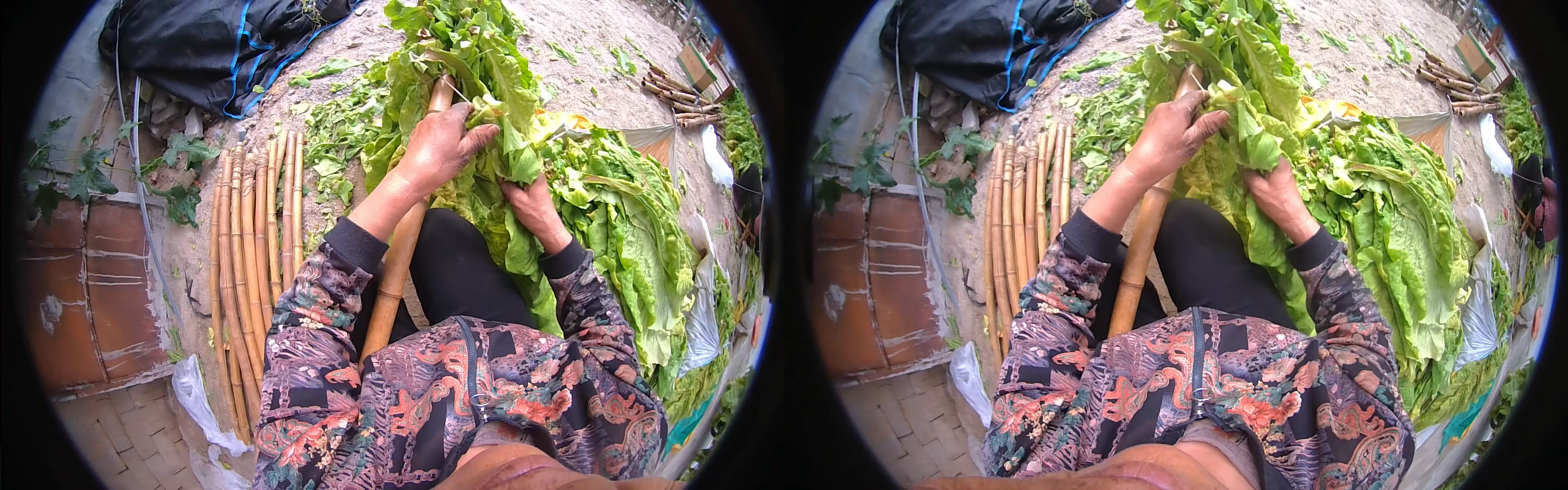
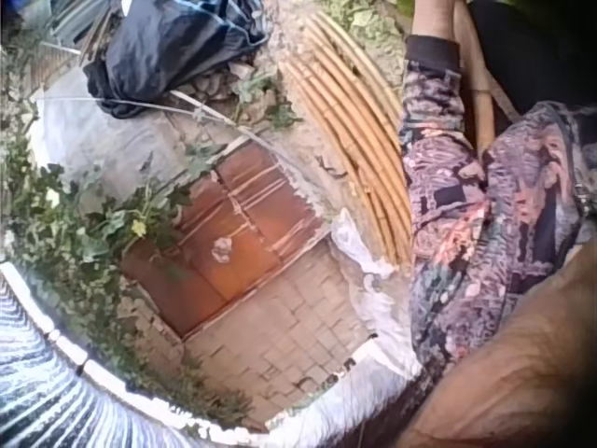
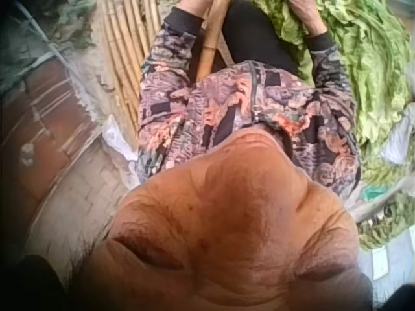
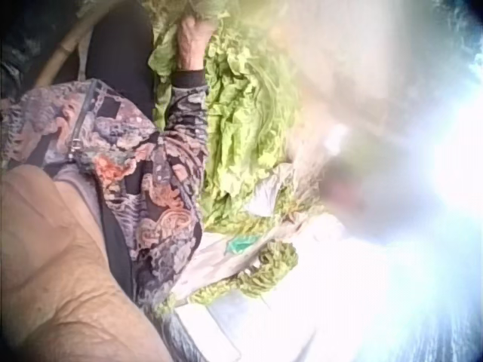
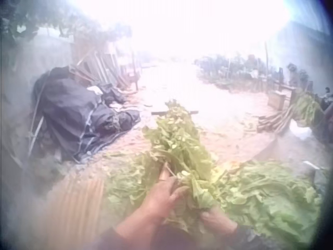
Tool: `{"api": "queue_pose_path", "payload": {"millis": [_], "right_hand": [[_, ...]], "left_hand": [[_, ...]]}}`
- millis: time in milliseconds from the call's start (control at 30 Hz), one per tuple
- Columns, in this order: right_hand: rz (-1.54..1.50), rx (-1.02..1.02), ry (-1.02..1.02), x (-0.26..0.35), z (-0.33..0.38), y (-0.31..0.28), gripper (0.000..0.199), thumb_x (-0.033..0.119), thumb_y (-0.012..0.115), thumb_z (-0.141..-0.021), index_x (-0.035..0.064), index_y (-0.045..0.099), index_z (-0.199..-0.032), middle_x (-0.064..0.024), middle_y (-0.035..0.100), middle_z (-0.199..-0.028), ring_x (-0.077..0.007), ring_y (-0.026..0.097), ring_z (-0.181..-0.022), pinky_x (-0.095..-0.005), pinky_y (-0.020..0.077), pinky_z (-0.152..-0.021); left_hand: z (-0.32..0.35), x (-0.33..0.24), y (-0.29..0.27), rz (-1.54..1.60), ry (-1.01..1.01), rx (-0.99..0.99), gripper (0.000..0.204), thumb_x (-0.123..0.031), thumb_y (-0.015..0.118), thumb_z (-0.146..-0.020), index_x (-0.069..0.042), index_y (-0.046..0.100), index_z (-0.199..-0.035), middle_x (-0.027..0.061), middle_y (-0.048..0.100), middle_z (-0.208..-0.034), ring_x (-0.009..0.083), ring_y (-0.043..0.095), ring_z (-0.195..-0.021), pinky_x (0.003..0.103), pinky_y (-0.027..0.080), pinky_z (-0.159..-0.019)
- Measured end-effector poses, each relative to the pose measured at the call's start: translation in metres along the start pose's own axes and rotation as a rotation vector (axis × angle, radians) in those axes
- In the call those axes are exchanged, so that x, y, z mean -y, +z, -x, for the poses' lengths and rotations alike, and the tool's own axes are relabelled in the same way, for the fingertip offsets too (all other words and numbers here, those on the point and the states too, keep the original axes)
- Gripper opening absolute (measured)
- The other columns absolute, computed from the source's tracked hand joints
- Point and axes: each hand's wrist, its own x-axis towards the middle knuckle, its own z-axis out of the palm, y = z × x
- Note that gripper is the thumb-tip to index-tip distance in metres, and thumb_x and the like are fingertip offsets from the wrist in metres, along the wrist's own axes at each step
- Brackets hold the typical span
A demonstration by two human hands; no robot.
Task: The person sits on the ground and repeatedly places large green leaves onto a bamboo stick, then wraps and ties them with string to form bundles. The person handles the leaves and string by hand, arranging the leaves and securing them around the stick.
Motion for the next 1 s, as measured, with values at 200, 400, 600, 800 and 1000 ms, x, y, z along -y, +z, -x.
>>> {"api": "queue_pose_path", "payload": {"millis": [200, 400, 600, 800, 1000], "right_hand": [[0.735, 0.196, -0.034, -0.015, -0.14, -0.04, 0.027, 0.012, 0.056, -0.077, -0.0029, 0.06, -0.099, -0.0242, 0.063, -0.092, -0.0383, 0.061, -0.089, -0.0424, 0.0483, -0.076], [0.416, 0.254, -0.468, 0.013, -0.135, -0.016, 0.04, 0.004, 0.056, -0.075, -0.0006, 0.054, -0.115, -0.0235, 0.061, -0.102, -0.0368, 0.059, -0.098, -0.0375, 0.0472, -0.084], [-0.42, -0.227, -0.114, -0.033, -0.118, 0.029, 0.036, 0.007, 0.064, -0.082, 0.0012, 0.055, -0.116, -0.0063, 0.063, -0.105, -0.0126, 0.056, -0.094, -0.0254, 0.0449, -0.084], [0.627, -0.481, -0.312, -0.044, -0.072, 0.07, 0.057, 0.031, 0.067, -0.079, 0.0072, 0.046, -0.126, -0.0176, 0.047, -0.123, -0.0346, 0.044, -0.114, -0.0424, 0.0307, -0.096], [0.155, -0.436, -0.273, -0.112, -0.105, 0.13, 0.094, 0.047, 0.067, -0.071, 0.0035, 0.02, -0.14, -0.0252, 0.023, -0.142, -0.0439, 0.02, -0.133, -0.0482, 0.0188, -0.108]], "left_hand": [[-0.027, -0.045, -0.018, -0.333, 0.246, 0.257, 0.012, -0.011, 0.054, -0.078, -0.002, 0.057, -0.071, 0.017, 0.061, -0.07, 0.0371, 0.061, -0.067, 0.046, 0.049, -0.063], [-0.115, 0.066, -0.07, -0.074, -0.305, 0.422, 0.016, -0.021, 0.067, -0.079, -0.007, 0.072, -0.086, 0.0071, 0.067, -0.07, 0.0158, 0.06, -0.06, 0.03, 0.048, -0.059], [-0.056, 0.097, -0.014, 0.777, -0.808, 0.365, 0.016, -0.016, 0.061, -0.087, -0.001, 0.067, -0.086, -0.0015, 0.058, -0.063, 0.0048, 0.04, -0.048, 0.02, 0.028, -0.043], [-0.021, 0.176, -0.017, 0.54, -0.82, 0.285, 0.016, -0.014, 0.056, -0.089, -0.001, 0.064, -0.083, -0.0054, 0.046, -0.054, 0.0042, 0.033, -0.044, 0.021, 0.023, -0.04], [-0.032, 0.169, 0.002, 0.474, -0.886, 0.236, 0.017, -0.015, 0.055, -0.09, -0.001, 0.061, -0.083, -0.0063, 0.041, -0.052, 0.0042, 0.028, -0.038, 0.022, 0.017, -0.035]]}}
